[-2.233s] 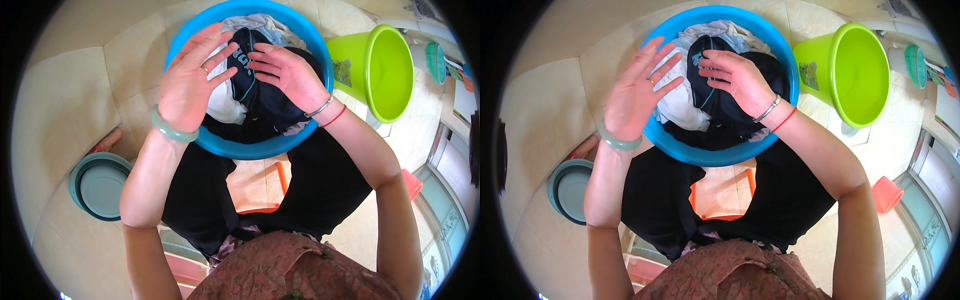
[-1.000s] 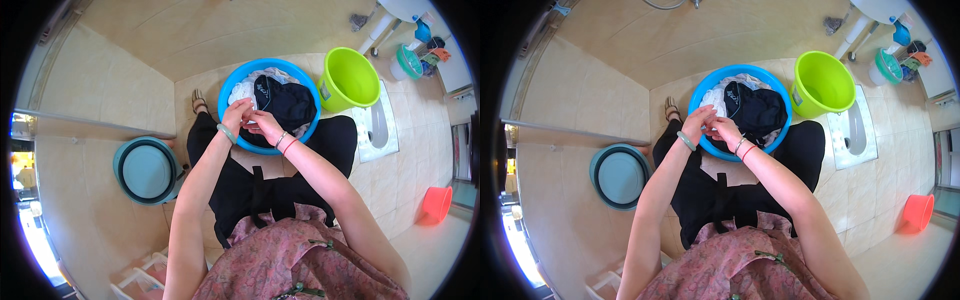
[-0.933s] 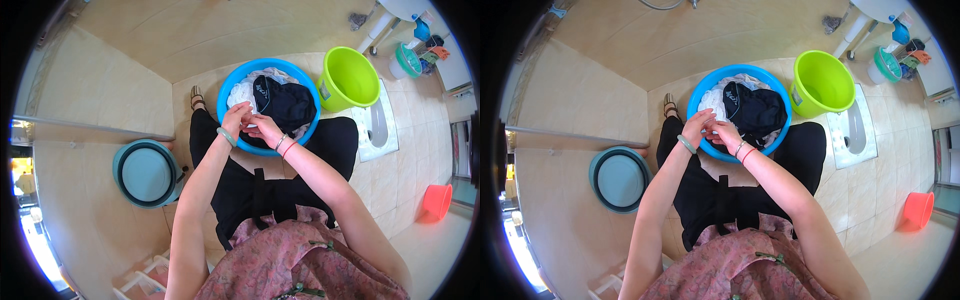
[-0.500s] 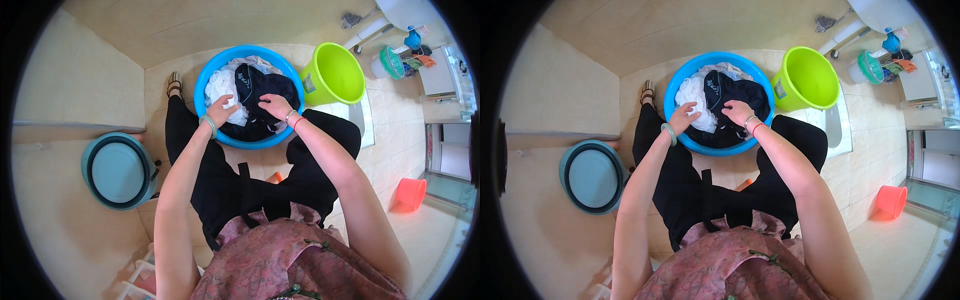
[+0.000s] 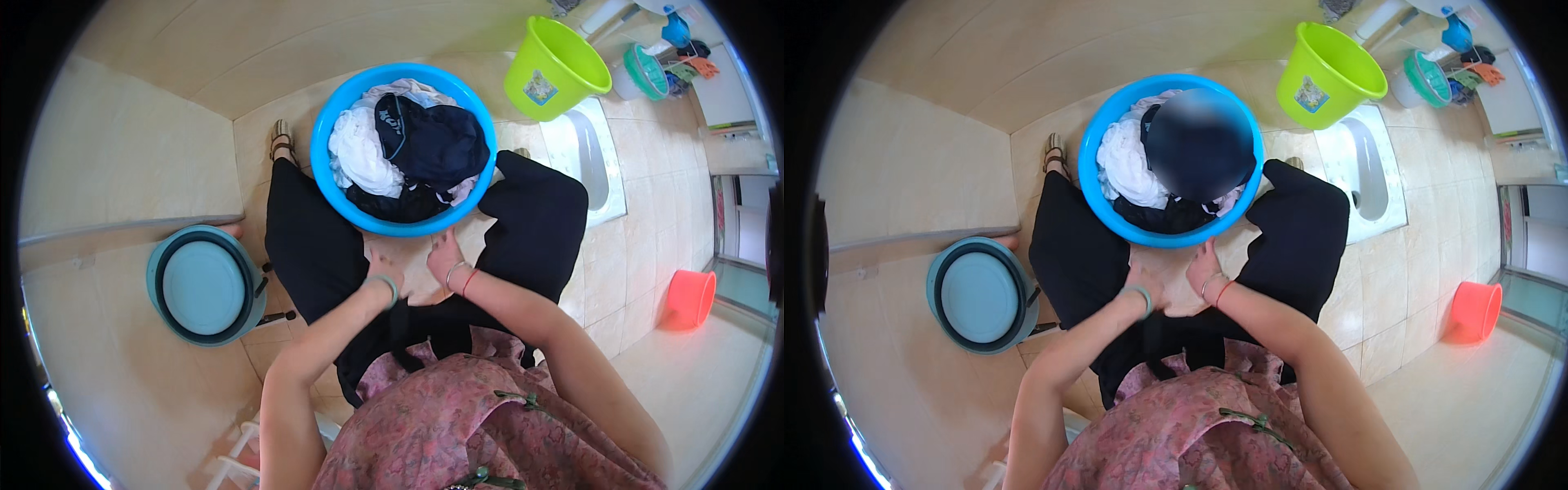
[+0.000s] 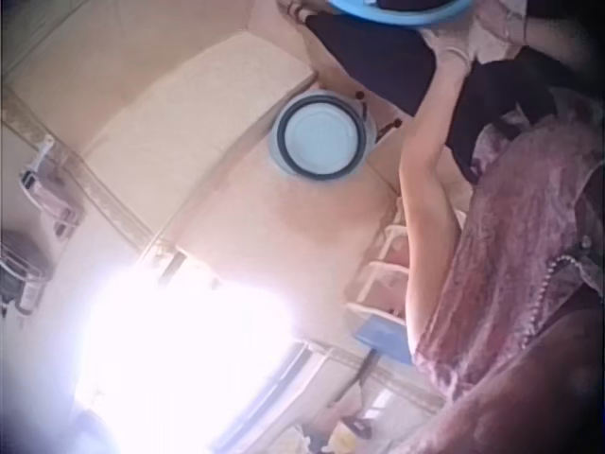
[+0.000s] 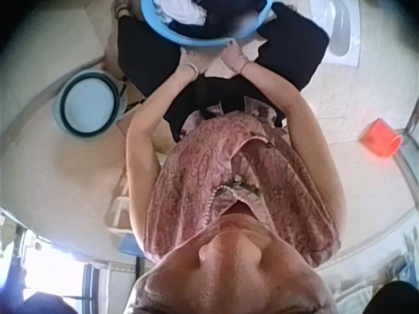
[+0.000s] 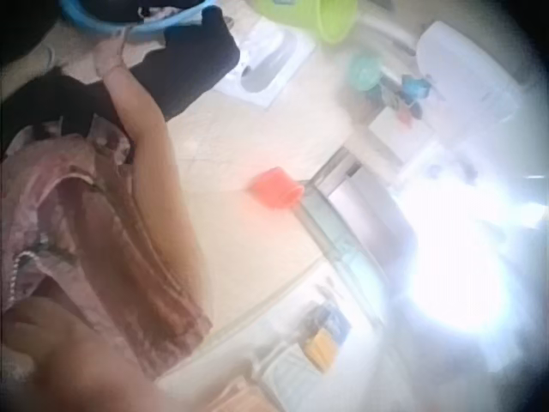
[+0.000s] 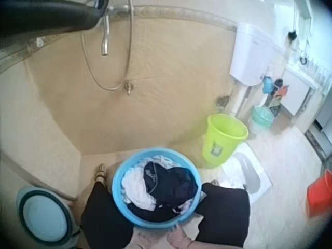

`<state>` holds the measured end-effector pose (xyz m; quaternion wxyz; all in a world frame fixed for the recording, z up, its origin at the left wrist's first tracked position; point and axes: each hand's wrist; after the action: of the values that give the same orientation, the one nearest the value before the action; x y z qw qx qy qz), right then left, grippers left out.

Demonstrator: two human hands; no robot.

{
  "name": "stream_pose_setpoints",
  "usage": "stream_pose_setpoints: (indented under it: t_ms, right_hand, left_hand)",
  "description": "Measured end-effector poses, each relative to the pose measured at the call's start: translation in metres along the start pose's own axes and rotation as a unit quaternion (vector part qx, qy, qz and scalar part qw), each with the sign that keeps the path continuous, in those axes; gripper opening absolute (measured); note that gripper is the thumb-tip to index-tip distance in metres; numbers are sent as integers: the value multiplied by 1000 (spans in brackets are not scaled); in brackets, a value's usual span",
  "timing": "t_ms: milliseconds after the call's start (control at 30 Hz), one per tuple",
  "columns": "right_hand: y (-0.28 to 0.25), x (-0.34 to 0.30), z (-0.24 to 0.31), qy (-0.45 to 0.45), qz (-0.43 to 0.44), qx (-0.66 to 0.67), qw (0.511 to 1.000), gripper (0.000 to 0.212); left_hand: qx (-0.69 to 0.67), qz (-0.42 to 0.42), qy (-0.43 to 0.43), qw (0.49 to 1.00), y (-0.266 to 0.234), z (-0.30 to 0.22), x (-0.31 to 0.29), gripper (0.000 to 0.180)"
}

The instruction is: The person moves an orange plastic stool and a green bucket to clear space, then sits on the stool. They proceed to hand-wash a load of mixed-color clothes in a blue basin filled with water, repeatedly submerging, scrubbing, and wringing the garments.

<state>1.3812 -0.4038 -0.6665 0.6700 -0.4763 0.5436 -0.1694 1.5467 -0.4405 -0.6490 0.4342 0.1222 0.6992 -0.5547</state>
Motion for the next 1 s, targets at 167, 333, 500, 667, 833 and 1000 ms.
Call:
stream_pose_setpoints:
  t_ms: [167,333,500,667,833,1000]
  right_hand:
    - [-16,-62,56,19,-67,121,990,34]
    - [-18,-99,83,18,-184,243,952,39]
    - [-101,-106,-25,-45,-369,296,880,28]
    - [-96,-80,-289,224,-529,484,660,47]
    - [0,-56,-433,490,-532,581,374,67]
    - [73,-74,-460,504,-419,744,134,81]
  left_hand:
    - [-171,-63,124,975,19,-45,-74,51]
    - [-291,-191,25,937,28,-101,-123,56]
    - [-416,-145,29,897,-5,-76,-135,58]
    - [-349,-149,92,921,-166,19,-2,36]
    - [-840,-72,194,501,-299,43,218,57]
    - [-914,-59,165,367,-362,-7,301,71]
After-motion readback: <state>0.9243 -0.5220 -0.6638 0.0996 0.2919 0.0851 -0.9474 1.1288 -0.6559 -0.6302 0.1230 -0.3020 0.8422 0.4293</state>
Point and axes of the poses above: each hand's wrist, its own x-axis towards the middle knuckle, its own y-axis out of the palm, z = x × y, and after that the axes turned 5 degrees about x, right-handed
